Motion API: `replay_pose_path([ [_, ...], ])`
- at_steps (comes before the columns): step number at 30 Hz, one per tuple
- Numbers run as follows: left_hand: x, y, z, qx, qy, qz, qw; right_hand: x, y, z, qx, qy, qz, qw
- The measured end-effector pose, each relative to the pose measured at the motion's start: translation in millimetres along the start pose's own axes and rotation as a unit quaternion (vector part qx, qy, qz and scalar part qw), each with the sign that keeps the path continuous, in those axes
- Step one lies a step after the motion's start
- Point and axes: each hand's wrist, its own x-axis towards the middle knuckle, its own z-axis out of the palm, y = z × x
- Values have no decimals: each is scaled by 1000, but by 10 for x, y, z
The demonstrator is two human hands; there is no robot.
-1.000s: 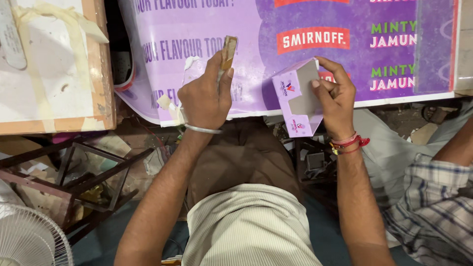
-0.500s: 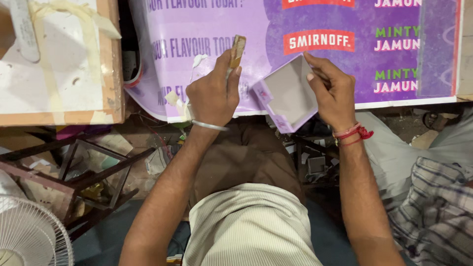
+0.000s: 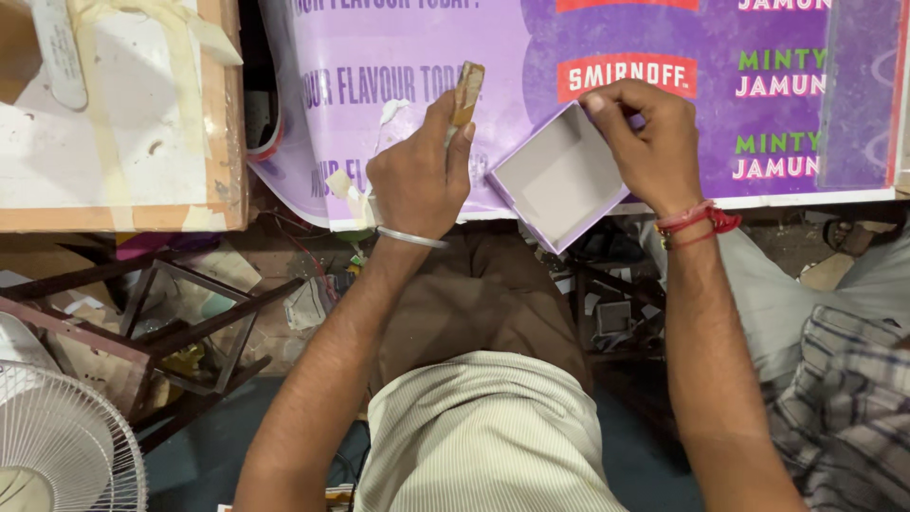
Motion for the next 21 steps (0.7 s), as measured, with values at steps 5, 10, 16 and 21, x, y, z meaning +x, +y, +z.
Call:
replay_pose_path([
  [5,-9,-24,-11,-7,14,5,1000,32,-1,79,-90,16,-60,994],
  [10,15,-25,-5,-25,6,5,1000,30,-60,46,-248,35,-182,951],
  [16,21,-29,2,-34,2,8,999,17,-99,100,-291,30,-198,936],
  [21,1,-37,-8,-31,14,4,999,0,-134,155,-238,44,-175,954],
])
